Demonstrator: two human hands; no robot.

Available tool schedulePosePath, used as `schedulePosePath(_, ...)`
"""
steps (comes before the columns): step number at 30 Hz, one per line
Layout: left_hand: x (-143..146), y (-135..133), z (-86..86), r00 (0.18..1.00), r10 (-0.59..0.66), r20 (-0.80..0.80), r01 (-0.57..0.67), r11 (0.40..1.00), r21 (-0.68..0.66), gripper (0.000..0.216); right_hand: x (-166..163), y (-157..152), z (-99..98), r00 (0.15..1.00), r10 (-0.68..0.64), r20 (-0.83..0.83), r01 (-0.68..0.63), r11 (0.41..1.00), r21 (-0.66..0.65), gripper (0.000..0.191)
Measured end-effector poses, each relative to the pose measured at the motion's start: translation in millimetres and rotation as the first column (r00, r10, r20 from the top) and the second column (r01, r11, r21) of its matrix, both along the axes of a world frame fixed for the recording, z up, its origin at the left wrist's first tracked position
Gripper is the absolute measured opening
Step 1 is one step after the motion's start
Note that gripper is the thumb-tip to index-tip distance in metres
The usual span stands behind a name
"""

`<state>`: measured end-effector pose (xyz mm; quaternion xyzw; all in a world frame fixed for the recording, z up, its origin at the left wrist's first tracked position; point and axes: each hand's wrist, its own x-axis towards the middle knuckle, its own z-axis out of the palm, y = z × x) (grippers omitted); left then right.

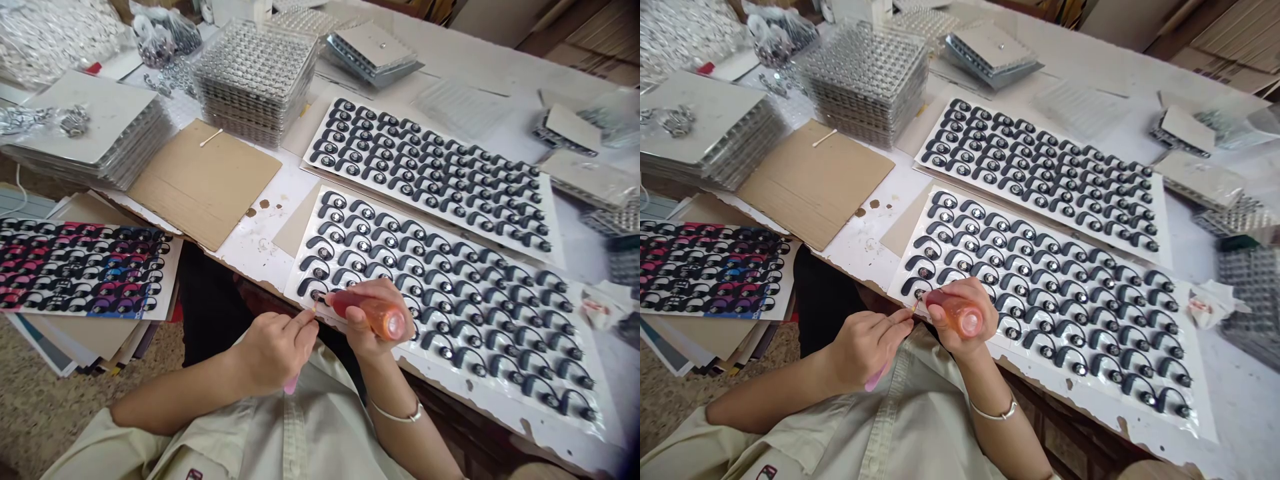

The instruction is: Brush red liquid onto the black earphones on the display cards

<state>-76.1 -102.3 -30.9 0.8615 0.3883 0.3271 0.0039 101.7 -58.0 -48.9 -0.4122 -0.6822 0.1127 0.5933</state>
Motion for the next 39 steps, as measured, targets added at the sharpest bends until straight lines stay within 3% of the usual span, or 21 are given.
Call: schedulePosePath(39,-1.6,0.9,2.9,1.0,-0.02,-0.019,0.02,1.0,0.011,0.018,4.2,-3.8,-2.8,0.992,-0.126,0.008,0.126,0.992,-0.001,0.022)
